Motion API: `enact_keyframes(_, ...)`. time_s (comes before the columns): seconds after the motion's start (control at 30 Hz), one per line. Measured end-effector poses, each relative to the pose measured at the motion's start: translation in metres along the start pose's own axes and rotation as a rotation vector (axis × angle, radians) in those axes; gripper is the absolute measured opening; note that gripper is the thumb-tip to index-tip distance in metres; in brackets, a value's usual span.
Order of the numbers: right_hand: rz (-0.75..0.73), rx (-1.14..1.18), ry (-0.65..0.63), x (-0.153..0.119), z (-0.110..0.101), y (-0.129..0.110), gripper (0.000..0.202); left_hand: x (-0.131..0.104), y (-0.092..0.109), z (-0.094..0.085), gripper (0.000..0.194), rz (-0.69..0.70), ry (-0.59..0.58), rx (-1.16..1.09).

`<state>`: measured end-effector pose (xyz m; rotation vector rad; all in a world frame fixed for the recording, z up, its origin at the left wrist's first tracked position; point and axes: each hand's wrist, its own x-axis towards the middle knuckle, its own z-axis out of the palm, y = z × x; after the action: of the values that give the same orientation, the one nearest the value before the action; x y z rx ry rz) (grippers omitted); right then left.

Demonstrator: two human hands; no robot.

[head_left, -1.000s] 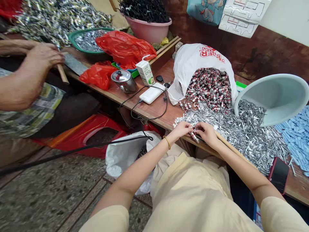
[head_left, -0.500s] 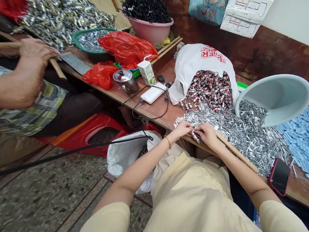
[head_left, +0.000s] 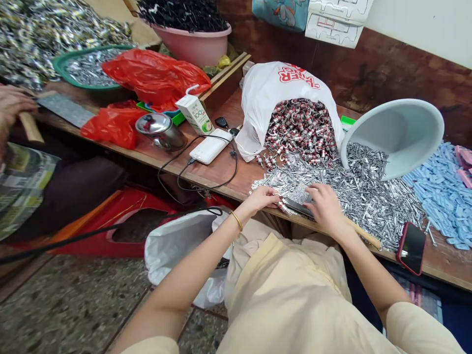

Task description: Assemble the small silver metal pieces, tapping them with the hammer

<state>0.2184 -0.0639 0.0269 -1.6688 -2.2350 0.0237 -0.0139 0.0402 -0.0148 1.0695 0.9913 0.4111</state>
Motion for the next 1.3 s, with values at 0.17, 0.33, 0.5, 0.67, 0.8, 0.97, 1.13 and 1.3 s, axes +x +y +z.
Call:
enact_keyframes(0.17, 0.182, -0.295, -0.241, -0.082, -0.033, 0.056, 0.018, 0.001, 0.001, 0.003, 0.004, -0.009, 0.031, -0.011)
enact_keyframes(0.33, 0.133, -0.135, -0.206, -0.090, -0.042, 0.055, 0.029, 0.002, -0.002, 0.005, 0.004, -0.001, 0.031, -0.021)
enact_keyframes(0.5, 0.067, 0.044, -0.301, -0.067, -0.055, 0.019, 0.048, 0.001, -0.007, 0.007, 0.003, 0.026, 0.046, -0.031)
enact_keyframes(0.67, 0.021, -0.014, -0.327, -0.062, -0.056, 0.007, 0.053, 0.001, -0.010, 0.007, 0.003, 0.047, 0.048, -0.021)
enact_keyframes(0.8, -0.003, -0.065, -0.325, -0.062, -0.053, 0.005, 0.053, 0.001, -0.011, 0.007, 0.003, 0.074, 0.038, -0.022)
enact_keyframes(0.97, 0.001, -0.110, -0.328, -0.062, -0.051, 0.000, 0.054, 0.002, -0.012, 0.007, 0.002, 0.064, 0.034, -0.031)
enact_keyframes(1.13, -0.005, -0.170, -0.367, -0.063, -0.045, -0.002, 0.055, 0.001, -0.009, 0.005, 0.002, 0.066, 0.003, -0.026)
enact_keyframes(1.3, 0.009, -0.108, -0.350, -0.060, -0.048, 0.001, 0.053, 0.002, -0.008, 0.005, 0.012, 0.101, 0.014, 0.052)
